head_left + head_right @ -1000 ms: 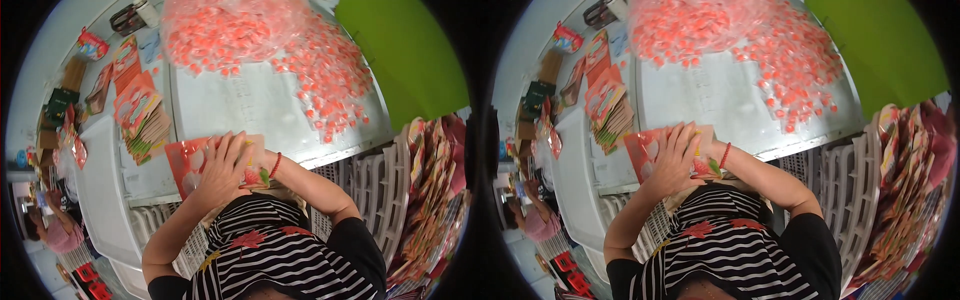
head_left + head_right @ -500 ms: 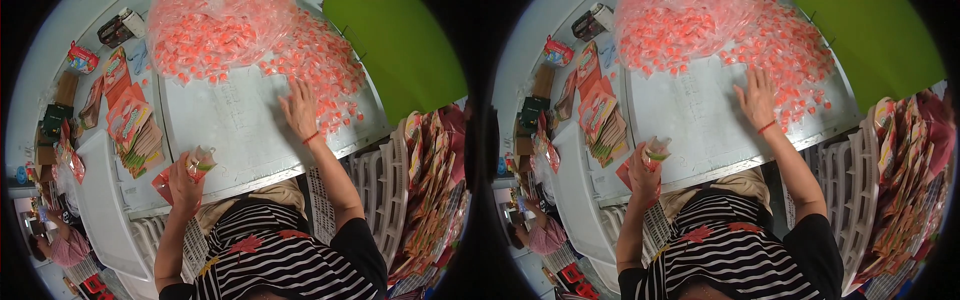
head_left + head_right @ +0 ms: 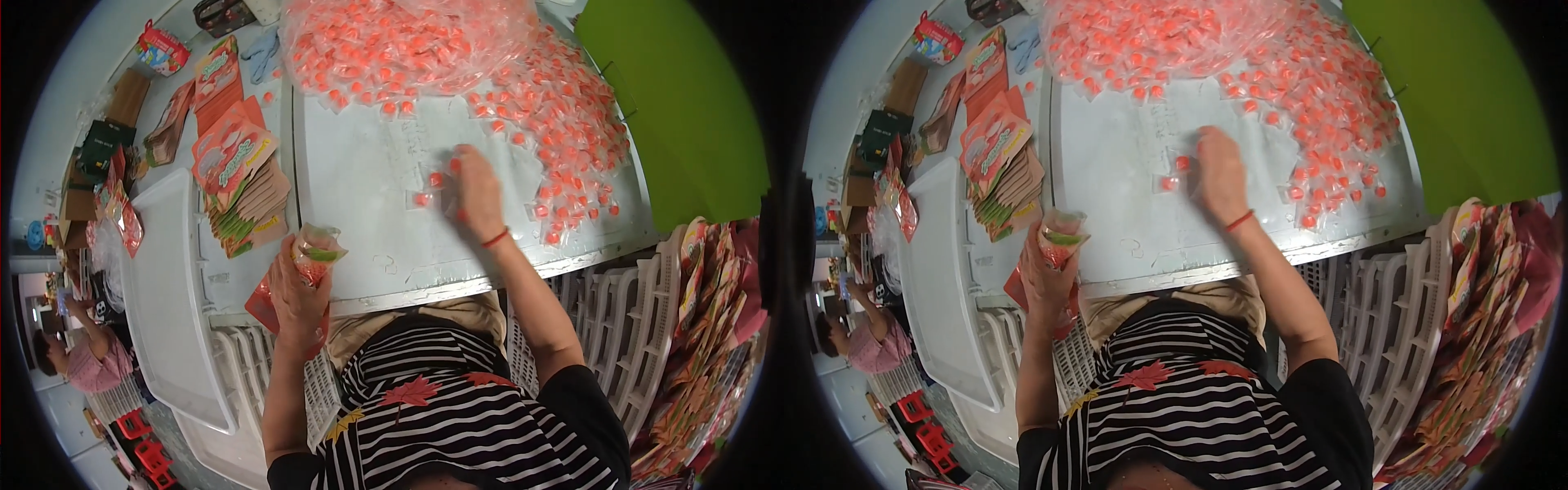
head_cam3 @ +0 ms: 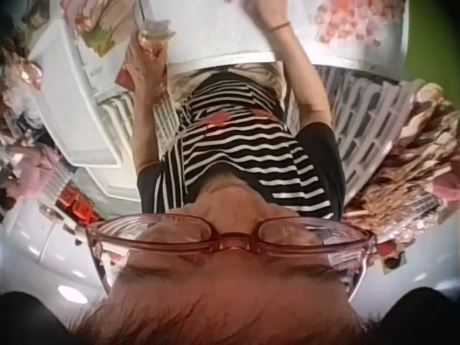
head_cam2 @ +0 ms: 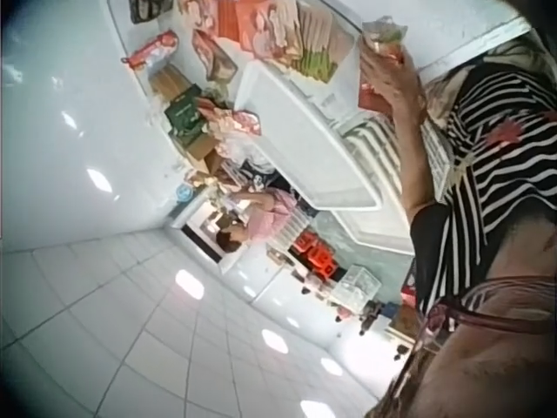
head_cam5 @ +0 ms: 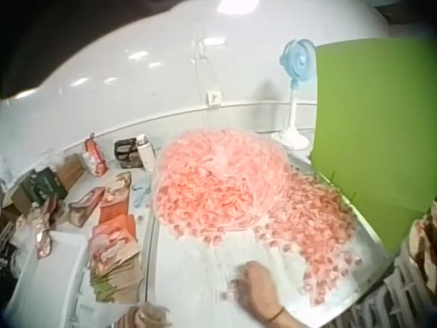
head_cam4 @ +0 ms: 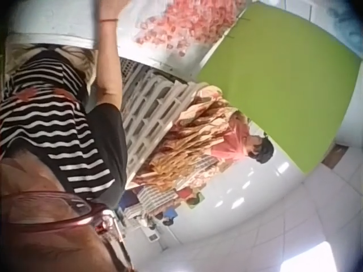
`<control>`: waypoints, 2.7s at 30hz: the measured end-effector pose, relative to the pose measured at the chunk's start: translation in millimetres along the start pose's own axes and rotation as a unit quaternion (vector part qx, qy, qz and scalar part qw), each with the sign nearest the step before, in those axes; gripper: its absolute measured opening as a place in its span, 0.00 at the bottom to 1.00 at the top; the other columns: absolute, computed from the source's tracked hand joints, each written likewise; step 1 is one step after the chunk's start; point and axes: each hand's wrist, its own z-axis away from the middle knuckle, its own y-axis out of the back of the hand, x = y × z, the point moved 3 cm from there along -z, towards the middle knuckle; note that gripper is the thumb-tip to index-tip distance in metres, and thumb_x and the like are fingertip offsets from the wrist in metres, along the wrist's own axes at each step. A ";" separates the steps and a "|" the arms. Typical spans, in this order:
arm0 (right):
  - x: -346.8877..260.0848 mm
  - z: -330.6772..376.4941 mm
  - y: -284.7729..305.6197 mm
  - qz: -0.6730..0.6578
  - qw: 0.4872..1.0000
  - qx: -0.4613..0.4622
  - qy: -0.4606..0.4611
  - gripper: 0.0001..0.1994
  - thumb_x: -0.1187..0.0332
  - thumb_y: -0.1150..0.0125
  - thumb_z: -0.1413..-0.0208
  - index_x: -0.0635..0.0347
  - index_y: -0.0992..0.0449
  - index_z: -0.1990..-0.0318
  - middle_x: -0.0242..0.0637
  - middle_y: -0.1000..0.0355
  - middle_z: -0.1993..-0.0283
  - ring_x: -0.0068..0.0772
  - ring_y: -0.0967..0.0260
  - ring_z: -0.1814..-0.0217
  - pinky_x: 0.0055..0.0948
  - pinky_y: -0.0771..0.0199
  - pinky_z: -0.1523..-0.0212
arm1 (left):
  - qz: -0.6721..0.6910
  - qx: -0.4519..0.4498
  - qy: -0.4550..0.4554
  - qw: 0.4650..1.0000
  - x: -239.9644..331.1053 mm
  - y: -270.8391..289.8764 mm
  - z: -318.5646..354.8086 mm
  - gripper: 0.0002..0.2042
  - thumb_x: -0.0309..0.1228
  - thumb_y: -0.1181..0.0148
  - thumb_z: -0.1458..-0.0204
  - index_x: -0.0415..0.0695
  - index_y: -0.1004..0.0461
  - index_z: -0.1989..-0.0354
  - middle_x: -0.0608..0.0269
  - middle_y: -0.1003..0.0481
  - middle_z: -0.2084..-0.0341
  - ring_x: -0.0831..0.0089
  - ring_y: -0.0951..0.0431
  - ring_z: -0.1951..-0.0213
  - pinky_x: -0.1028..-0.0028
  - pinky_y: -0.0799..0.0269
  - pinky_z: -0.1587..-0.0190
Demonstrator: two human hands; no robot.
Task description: Packaging individually wrapped candies into retail pouches and placing them in a collection tray.
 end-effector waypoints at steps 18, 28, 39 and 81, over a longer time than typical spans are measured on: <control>5.4 13.4 45.7 0.169 0.981 -0.037 0.090 0.26 0.53 0.44 0.44 0.59 0.33 0.43 0.49 0.37 0.42 0.48 0.43 0.37 0.42 0.43 0.38 | 0.025 -0.011 0.085 0.996 -30.7 5.4 6.9 0.38 0.28 0.31 0.60 0.41 0.44 0.39 0.45 0.32 0.51 0.47 0.30 0.50 0.58 0.34 0.48; -51.9 33.3 -76.4 0.262 0.956 -0.071 0.111 0.23 0.55 0.38 0.53 0.52 0.29 0.49 0.50 0.41 0.41 0.62 0.49 0.37 0.66 0.50 0.43 | 0.015 0.010 0.074 0.997 -22.3 11.9 2.9 0.37 0.29 0.30 0.61 0.40 0.43 0.40 0.44 0.31 0.52 0.46 0.30 0.51 0.57 0.35 0.48; -75.6 36.7 -38.9 0.162 0.974 0.023 0.155 0.25 0.57 0.37 0.51 0.54 0.31 0.45 0.51 0.42 0.40 0.61 0.50 0.35 0.62 0.52 0.39 | 0.027 0.024 0.110 0.993 -25.3 23.8 -7.2 0.39 0.29 0.31 0.60 0.42 0.44 0.38 0.44 0.33 0.47 0.46 0.33 0.45 0.58 0.38 0.43; -11.5 21.1 1.8 0.257 0.939 -0.128 0.189 0.29 0.47 0.36 0.56 0.51 0.29 0.48 0.44 0.39 0.42 0.56 0.48 0.35 0.54 0.46 0.41 | 0.029 0.010 0.089 0.996 -16.0 10.4 0.1 0.39 0.30 0.29 0.60 0.41 0.44 0.39 0.44 0.33 0.48 0.46 0.32 0.47 0.57 0.36 0.45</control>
